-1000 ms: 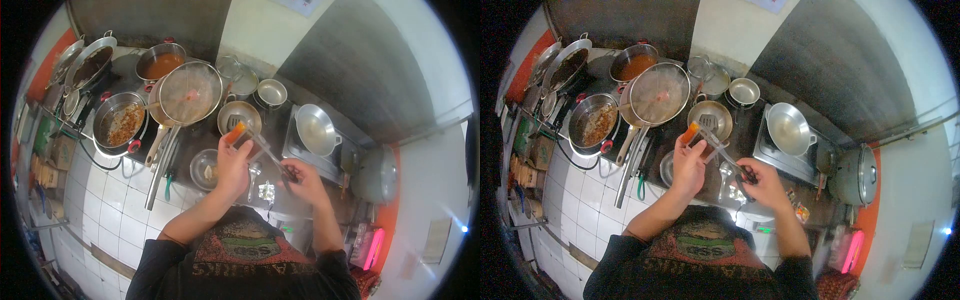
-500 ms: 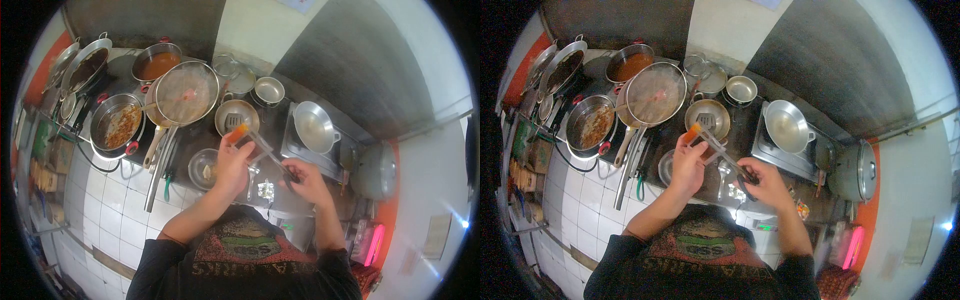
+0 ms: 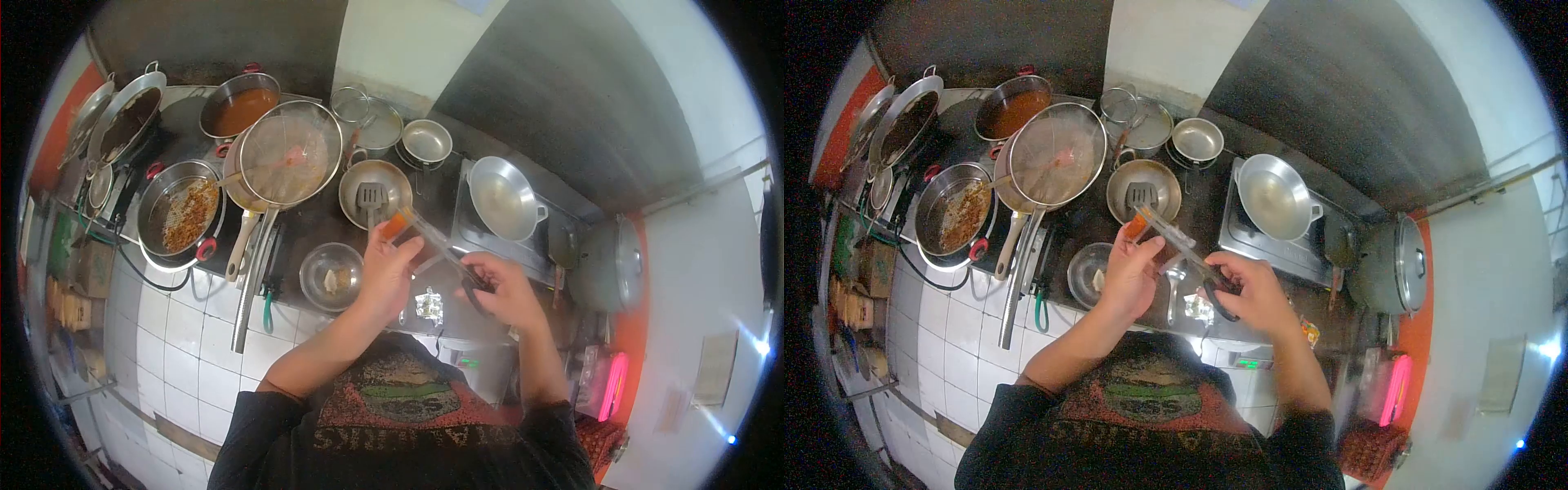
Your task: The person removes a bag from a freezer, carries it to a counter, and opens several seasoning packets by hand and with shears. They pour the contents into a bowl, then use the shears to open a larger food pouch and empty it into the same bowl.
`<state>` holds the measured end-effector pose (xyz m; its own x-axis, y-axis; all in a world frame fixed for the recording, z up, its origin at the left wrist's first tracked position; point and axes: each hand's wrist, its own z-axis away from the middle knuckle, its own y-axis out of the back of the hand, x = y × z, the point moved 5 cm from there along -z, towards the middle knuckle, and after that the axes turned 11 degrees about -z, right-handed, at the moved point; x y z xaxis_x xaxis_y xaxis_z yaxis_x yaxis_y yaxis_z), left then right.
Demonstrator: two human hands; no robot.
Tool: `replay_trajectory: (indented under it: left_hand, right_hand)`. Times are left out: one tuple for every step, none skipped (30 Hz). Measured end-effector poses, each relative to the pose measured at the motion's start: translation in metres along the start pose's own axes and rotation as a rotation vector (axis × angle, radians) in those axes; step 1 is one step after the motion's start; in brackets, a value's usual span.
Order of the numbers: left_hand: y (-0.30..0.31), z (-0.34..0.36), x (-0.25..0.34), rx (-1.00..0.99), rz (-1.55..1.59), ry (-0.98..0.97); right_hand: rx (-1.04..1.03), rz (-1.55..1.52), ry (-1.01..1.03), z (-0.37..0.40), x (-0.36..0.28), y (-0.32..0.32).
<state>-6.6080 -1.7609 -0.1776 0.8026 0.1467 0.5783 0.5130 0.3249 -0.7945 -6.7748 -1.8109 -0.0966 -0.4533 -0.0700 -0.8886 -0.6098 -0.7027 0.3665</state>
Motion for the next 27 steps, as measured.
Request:
replay_trajectory:
  left_hand:
    - [-0.002, 0.000, 0.000, -0.002, 0.008, 0.013]
    - [-0.003, 0.000, 0.000, -0.004, 0.015, 0.026]
    - [-0.005, 0.000, -0.001, -0.010, -0.003, 0.035]
    - [-0.007, 0.001, -0.002, -0.016, -0.021, 0.044]
    - [-0.008, 0.001, -0.003, -0.023, -0.040, 0.054]
    - [-0.010, 0.001, -0.007, -0.039, -0.021, 0.066]
    - [-0.011, 0.000, -0.014, -0.055, -0.002, 0.080]
    - [-0.012, 0.000, -0.019, -0.071, 0.017, 0.094]
    - [-0.014, 0.000, -0.020, -0.085, 0.022, 0.093]
    - [-0.016, 0.000, -0.022, -0.098, 0.026, 0.094]
    - [-0.018, 0.000, -0.025, -0.113, 0.030, 0.095]
    - [-0.018, 0.000, -0.030, -0.128, 0.012, 0.115]
    - [-0.017, -0.002, -0.037, -0.142, -0.006, 0.135]
    - [-0.017, -0.002, -0.043, -0.157, -0.025, 0.155]
    - [-0.019, -0.002, -0.048, -0.172, -0.006, 0.181]
    - [-0.022, -0.001, -0.054, -0.186, 0.013, 0.208]
    - [-0.024, -0.001, -0.059, -0.200, 0.032, 0.235]
    - [-0.026, -0.001, -0.063, -0.210, 0.032, 0.243]
    - [-0.027, -0.002, -0.068, -0.221, 0.032, 0.252]
    - [-0.028, -0.002, -0.074, -0.232, 0.031, 0.262]
    - [-0.028, -0.004, -0.081, -0.247, 0.013, 0.270]
    - [-0.026, -0.005, -0.091, -0.263, -0.007, 0.279]
    - [-0.024, -0.007, -0.100, -0.277, -0.027, 0.288]
    - [-0.024, -0.008, -0.107, -0.294, -0.025, 0.307]
    - [-0.025, -0.009, -0.115, -0.310, -0.022, 0.324]
    - [-0.026, -0.010, -0.122, -0.326, -0.020, 0.339]
    - [-0.026, -0.011, -0.129, -0.329, -0.019, 0.366]
  right_hand:
    - [0.001, -0.011, 0.022, 0.001, -0.001, 0.001]
    - [0.003, -0.022, 0.044, 0.002, -0.002, 0.001]
    - [0.006, -0.033, 0.066, 0.003, -0.003, 0.001]
    - [0.014, -0.009, 0.110, 0.003, -0.004, 0.002]
    - [0.024, 0.014, 0.153, 0.003, -0.003, 0.002]
    - [0.034, 0.038, 0.196, 0.004, -0.004, 0.003]
    - [0.040, 0.039, 0.149, 0.006, -0.003, 0.005]
    - [0.047, 0.040, 0.102, 0.008, -0.003, 0.007]
    - [0.054, 0.041, 0.055, 0.011, -0.002, 0.010]
    - [0.054, 0.028, 0.069, 0.013, -0.002, 0.011]
    - [0.054, 0.016, 0.084, 0.015, -0.001, 0.012]
    - [0.056, 0.003, 0.098, 0.018, 0.000, 0.014]
    - [0.079, 0.008, 0.130, 0.020, 0.001, 0.016]
    - [0.104, 0.013, 0.161, 0.021, 0.005, 0.017]
    - [0.128, 0.018, 0.192, 0.024, 0.008, 0.020]
    - [0.129, 0.047, 0.173, 0.026, 0.013, 0.023]
    - [0.129, 0.076, 0.155, 0.028, 0.018, 0.028]
    - [0.129, 0.105, 0.135, 0.031, 0.022, 0.032]
    - [0.137, 0.074, 0.139, 0.033, 0.027, 0.033]
    - [0.146, 0.042, 0.142, 0.036, 0.033, 0.035]
    - [0.155, 0.010, 0.146, 0.039, 0.037, 0.037]
    - [0.178, 0.031, 0.142, 0.042, 0.042, 0.038]
    - [0.200, 0.050, 0.137, 0.044, 0.046, 0.039]
    - [0.222, 0.070, 0.131, 0.046, 0.051, 0.040]
    - [0.237, 0.059, 0.102, 0.049, 0.060, 0.042]
    - [0.252, 0.048, 0.076, 0.052, 0.070, 0.044]
    - [0.264, 0.039, 0.051, 0.054, 0.079, 0.045]
